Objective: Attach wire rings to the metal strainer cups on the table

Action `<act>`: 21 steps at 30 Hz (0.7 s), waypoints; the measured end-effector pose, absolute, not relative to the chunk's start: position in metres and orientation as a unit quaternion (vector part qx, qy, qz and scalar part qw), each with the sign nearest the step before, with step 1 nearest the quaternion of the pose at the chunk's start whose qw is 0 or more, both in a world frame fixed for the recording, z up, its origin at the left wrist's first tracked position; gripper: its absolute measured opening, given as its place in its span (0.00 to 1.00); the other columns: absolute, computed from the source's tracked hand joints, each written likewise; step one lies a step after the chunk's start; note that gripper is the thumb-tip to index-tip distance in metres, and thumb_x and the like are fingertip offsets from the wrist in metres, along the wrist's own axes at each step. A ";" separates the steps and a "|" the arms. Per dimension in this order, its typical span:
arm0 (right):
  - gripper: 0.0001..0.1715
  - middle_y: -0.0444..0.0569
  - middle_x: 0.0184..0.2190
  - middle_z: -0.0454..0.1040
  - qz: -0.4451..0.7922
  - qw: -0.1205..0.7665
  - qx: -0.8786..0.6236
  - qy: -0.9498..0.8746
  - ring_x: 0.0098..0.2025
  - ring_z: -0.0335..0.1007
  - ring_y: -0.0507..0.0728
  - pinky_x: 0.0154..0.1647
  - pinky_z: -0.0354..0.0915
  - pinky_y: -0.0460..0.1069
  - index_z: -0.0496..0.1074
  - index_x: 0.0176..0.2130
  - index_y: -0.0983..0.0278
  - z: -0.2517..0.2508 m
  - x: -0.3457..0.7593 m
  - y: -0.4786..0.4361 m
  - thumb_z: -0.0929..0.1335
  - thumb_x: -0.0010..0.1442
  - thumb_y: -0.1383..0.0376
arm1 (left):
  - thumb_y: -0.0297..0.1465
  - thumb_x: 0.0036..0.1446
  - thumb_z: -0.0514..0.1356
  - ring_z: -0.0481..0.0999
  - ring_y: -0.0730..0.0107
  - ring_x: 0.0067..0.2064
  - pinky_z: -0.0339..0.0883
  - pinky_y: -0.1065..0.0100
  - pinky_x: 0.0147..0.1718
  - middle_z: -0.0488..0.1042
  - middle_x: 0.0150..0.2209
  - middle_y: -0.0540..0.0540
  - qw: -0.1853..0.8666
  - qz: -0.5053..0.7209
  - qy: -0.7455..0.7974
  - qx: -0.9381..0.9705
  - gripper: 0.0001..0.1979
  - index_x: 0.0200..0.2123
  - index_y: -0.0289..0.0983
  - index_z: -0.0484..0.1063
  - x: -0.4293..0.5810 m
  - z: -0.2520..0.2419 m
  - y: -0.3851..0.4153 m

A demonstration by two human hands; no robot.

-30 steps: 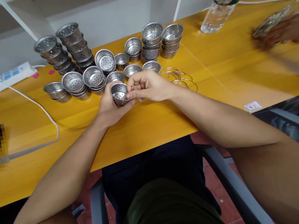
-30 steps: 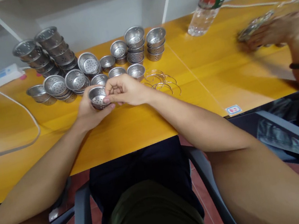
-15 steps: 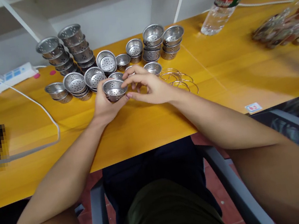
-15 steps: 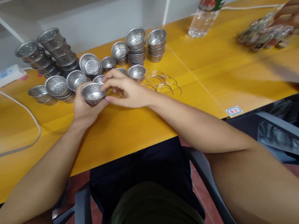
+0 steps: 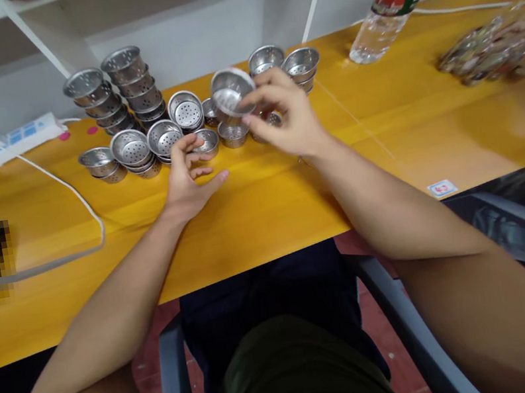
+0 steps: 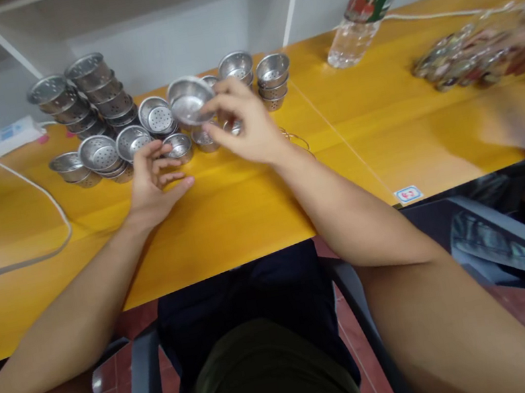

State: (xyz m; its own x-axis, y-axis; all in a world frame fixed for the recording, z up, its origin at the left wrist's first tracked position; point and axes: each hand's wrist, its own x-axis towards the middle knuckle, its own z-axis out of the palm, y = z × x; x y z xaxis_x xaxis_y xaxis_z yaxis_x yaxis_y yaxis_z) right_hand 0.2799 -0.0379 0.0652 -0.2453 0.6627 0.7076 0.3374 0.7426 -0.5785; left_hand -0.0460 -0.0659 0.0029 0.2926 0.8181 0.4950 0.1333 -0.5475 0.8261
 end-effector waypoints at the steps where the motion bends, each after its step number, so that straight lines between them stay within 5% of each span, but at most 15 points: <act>1: 0.42 0.58 0.62 0.83 0.143 0.542 -0.349 -0.751 0.61 0.85 0.75 0.62 0.88 0.72 0.89 0.60 0.48 0.064 0.289 -0.030 0.76 0.76 0.20 | 0.54 0.63 0.89 0.90 0.53 0.64 0.94 0.53 0.58 0.78 0.79 0.37 0.346 0.498 0.330 0.724 0.51 0.78 0.57 0.67 -0.046 0.004 -0.067; 12: 0.39 0.56 0.51 0.88 0.086 0.548 -0.432 -0.711 0.61 0.80 0.75 0.67 0.83 0.77 0.87 0.58 0.43 0.062 0.318 -0.011 0.70 0.79 0.19 | 0.38 0.65 0.85 0.90 0.60 0.60 0.89 0.64 0.51 0.84 0.74 0.39 0.316 0.488 0.402 0.707 0.40 0.74 0.50 0.73 -0.045 0.013 -0.070; 17: 0.46 0.59 0.54 0.86 0.064 0.549 -0.449 -0.702 0.61 0.86 0.77 0.66 0.86 0.79 0.86 0.54 0.50 0.064 0.303 -0.018 0.69 0.77 0.16 | 0.34 0.66 0.82 0.91 0.58 0.63 0.90 0.61 0.54 0.85 0.74 0.39 0.314 0.467 0.426 0.708 0.36 0.72 0.48 0.75 -0.043 0.020 -0.074; 21: 0.41 0.57 0.51 0.87 0.075 0.528 -0.453 -0.715 0.59 0.82 0.75 0.65 0.83 0.77 0.85 0.55 0.45 0.061 0.311 -0.014 0.66 0.81 0.18 | 0.34 0.67 0.80 0.92 0.55 0.64 0.90 0.58 0.57 0.87 0.69 0.41 0.315 0.442 0.430 0.722 0.29 0.68 0.46 0.78 -0.043 0.025 -0.079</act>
State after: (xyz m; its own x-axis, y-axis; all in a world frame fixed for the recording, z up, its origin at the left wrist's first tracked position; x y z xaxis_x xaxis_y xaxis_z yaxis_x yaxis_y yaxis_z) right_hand 0.3112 -0.0140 0.0614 -0.0323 0.7264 0.6865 0.5681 0.5784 -0.5853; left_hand -0.0429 -0.0787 0.0245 0.2399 0.8989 0.3665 0.3427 -0.4317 0.8344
